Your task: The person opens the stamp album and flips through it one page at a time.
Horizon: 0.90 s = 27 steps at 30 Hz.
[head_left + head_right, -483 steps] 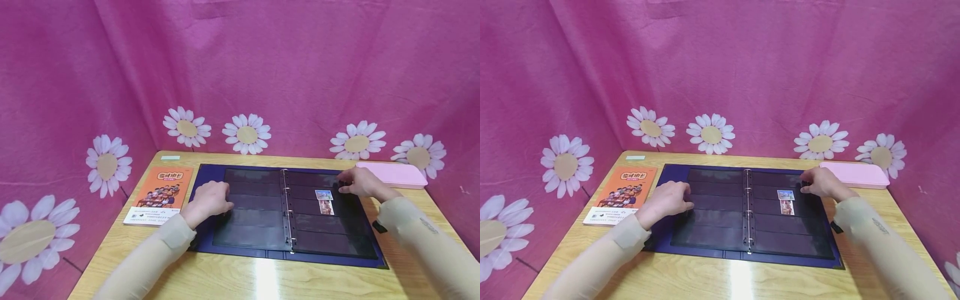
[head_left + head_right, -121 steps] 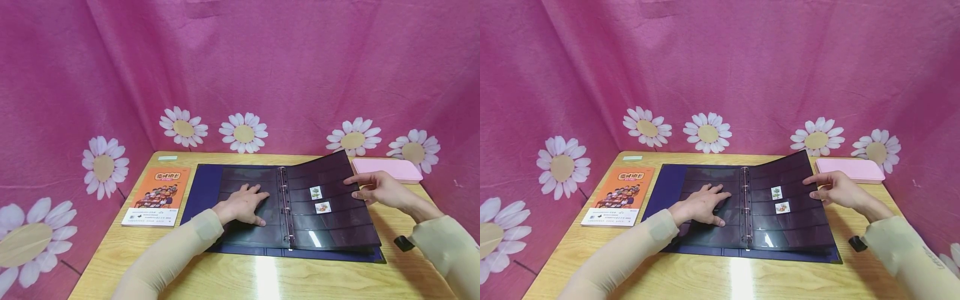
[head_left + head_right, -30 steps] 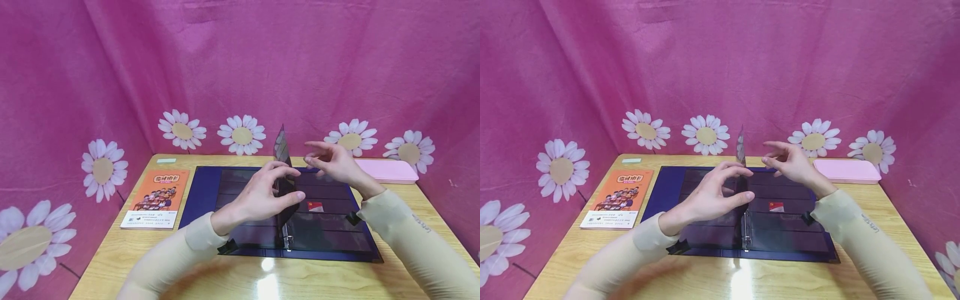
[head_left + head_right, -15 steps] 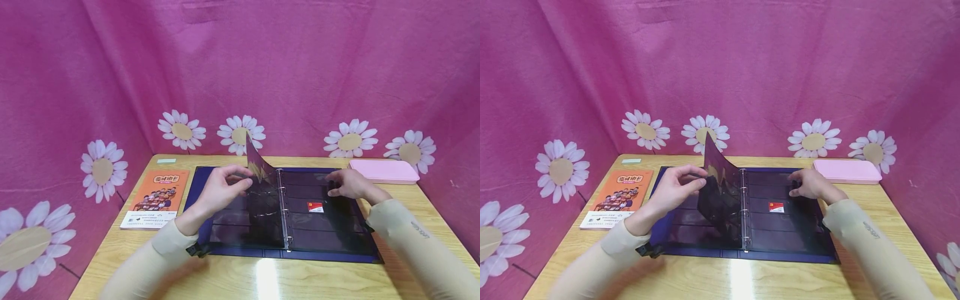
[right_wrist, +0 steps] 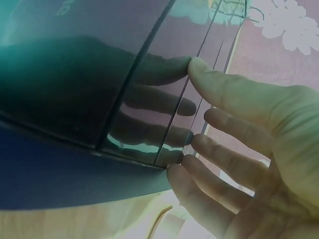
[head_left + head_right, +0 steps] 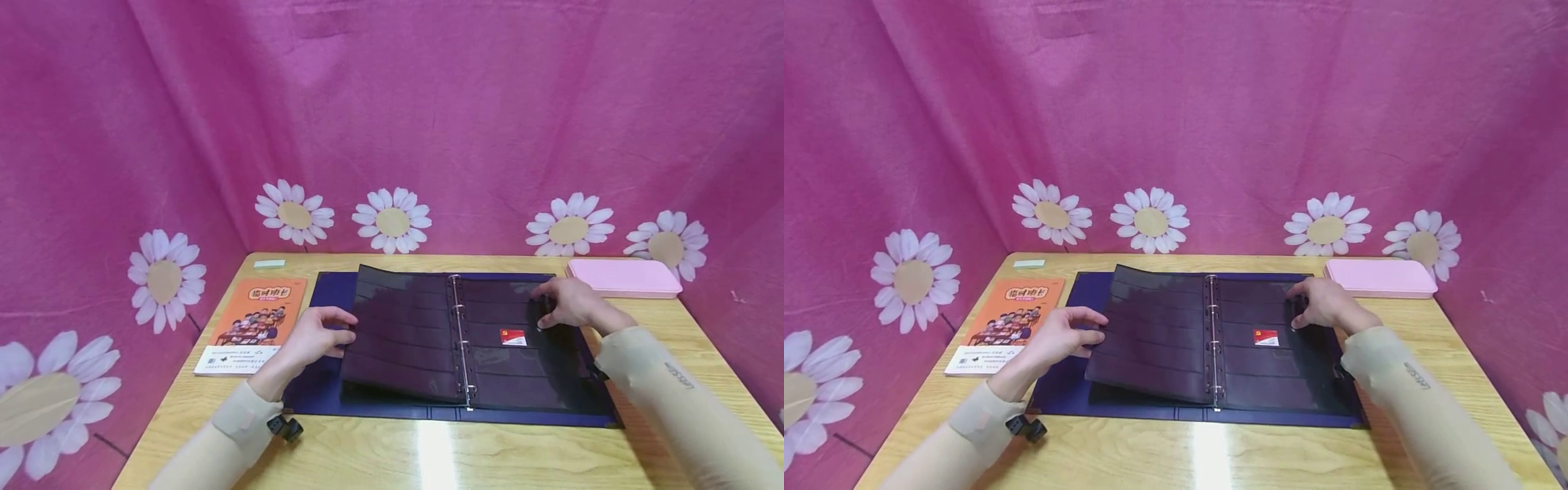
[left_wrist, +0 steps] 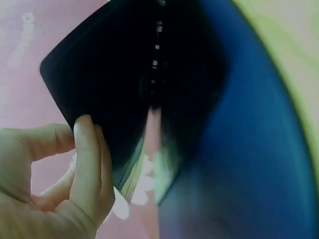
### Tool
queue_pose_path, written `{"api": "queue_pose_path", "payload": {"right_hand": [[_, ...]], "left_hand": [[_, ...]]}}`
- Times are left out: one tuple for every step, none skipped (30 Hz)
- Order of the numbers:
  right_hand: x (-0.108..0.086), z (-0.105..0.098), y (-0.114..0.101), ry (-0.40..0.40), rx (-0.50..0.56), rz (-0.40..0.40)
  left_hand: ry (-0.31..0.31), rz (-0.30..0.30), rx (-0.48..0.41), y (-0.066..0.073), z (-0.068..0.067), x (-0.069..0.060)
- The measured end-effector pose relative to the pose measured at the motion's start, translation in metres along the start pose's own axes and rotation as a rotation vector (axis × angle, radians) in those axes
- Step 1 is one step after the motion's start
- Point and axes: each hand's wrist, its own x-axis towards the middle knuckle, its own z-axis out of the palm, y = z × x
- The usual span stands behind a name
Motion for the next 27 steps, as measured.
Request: {"api": "queue_pose_path", "payload": {"right_hand": [[0.0,0.0,0.001,0.004,-0.002,0.003],[0.0,0.0,0.001,0.007,-0.003,0.006],[0.0,-0.001,0.001,0.008,0.0,0.009],[0.0,-0.001,0.001,0.009,0.001,0.01],[0.0,-0.001,0.002,0.01,-0.001,0.01],[0.0,-0.001,0.002,0.011,-0.001,0.01],[0.0,-0.001,0.002,0.011,-0.003,0.007],[0.0,0.0,0.002,0.011,-0.006,0.004],[0.0,0.0,0.002,0.01,-0.008,0.001],[0.0,0.0,0.003,0.009,-0.011,0.0],[0.0,0.0,0.003,0.008,-0.011,0.0],[0.0,-0.001,0.003,0.007,-0.011,-0.002],[0.0,-0.001,0.003,0.006,-0.012,-0.003],[0.0,-0.001,0.003,0.004,-0.015,-0.005],[0.001,-0.002,0.003,0.002,-0.019,-0.007],[0.001,-0.002,0.003,0.001,-0.026,-0.009],[0.002,-0.003,0.003,-0.003,-0.034,-0.01],[0.003,-0.004,0.003,-0.007,-0.044,-0.014],[0.005,-0.005,0.003,-0.014,-0.054,-0.016],[0.006,-0.005,0.003,-0.021,-0.063,-0.016],[0.008,-0.006,0.002,-0.029,-0.069,-0.014],[0.01,-0.007,0.002,-0.038,-0.077,-0.017],[0.012,-0.008,0.002,-0.047,-0.086,-0.021],[0.014,-0.008,0.003,-0.052,-0.095,-0.033],[0.016,-0.009,0.003,-0.053,-0.105,-0.047],[0.018,-0.01,0.004,-0.05,-0.115,-0.063],[0.019,-0.011,0.005,-0.048,-0.126,-0.079]], "left_hand": [[-0.002,-0.011,0.011,-0.004,0.0,0.001],[-0.008,-0.019,0.019,-0.008,0.0,0.002],[-0.011,-0.029,0.027,-0.011,0.001,0.002],[-0.014,-0.035,0.039,-0.014,0.001,0.003],[-0.018,-0.041,0.052,-0.016,0.001,0.004],[-0.024,-0.047,0.067,-0.017,0.002,0.004],[-0.031,-0.053,0.087,-0.019,0.002,0.004],[-0.035,-0.057,0.112,-0.019,0.003,0.005],[-0.037,-0.056,0.149,-0.019,0.004,0.005],[-0.036,-0.051,0.197,-0.019,0.004,0.005],[-0.032,-0.042,0.249,-0.018,0.005,0.005],[-0.021,-0.033,0.312,-0.017,0.006,0.006],[-0.006,-0.022,0.385,-0.016,0.008,0.006],[0.014,-0.001,0.468,-0.014,0.009,0.007],[0.032,0.022,0.547,-0.011,0.011,0.008],[0.051,0.044,0.616,-0.009,0.014,0.009],[0.07,0.073,0.676,-0.006,0.017,0.011],[0.083,0.097,0.728,-0.004,0.02,0.013],[0.09,0.124,0.767,-0.001,0.024,0.015],[0.089,0.152,0.8,0.003,0.029,0.017],[0.077,0.174,0.815,0.007,0.034,0.02],[0.06,0.199,0.832,0.01,0.039,0.022],[0.039,0.22,0.847,0.014,0.045,0.026],[0.012,0.236,0.86,0.017,0.051,0.029],[-0.015,0.252,0.876,0.021,0.057,0.033],[-0.041,0.265,0.896,0.024,0.064,0.038],[-0.07,0.277,0.914,0.027,0.071,0.042]]}}
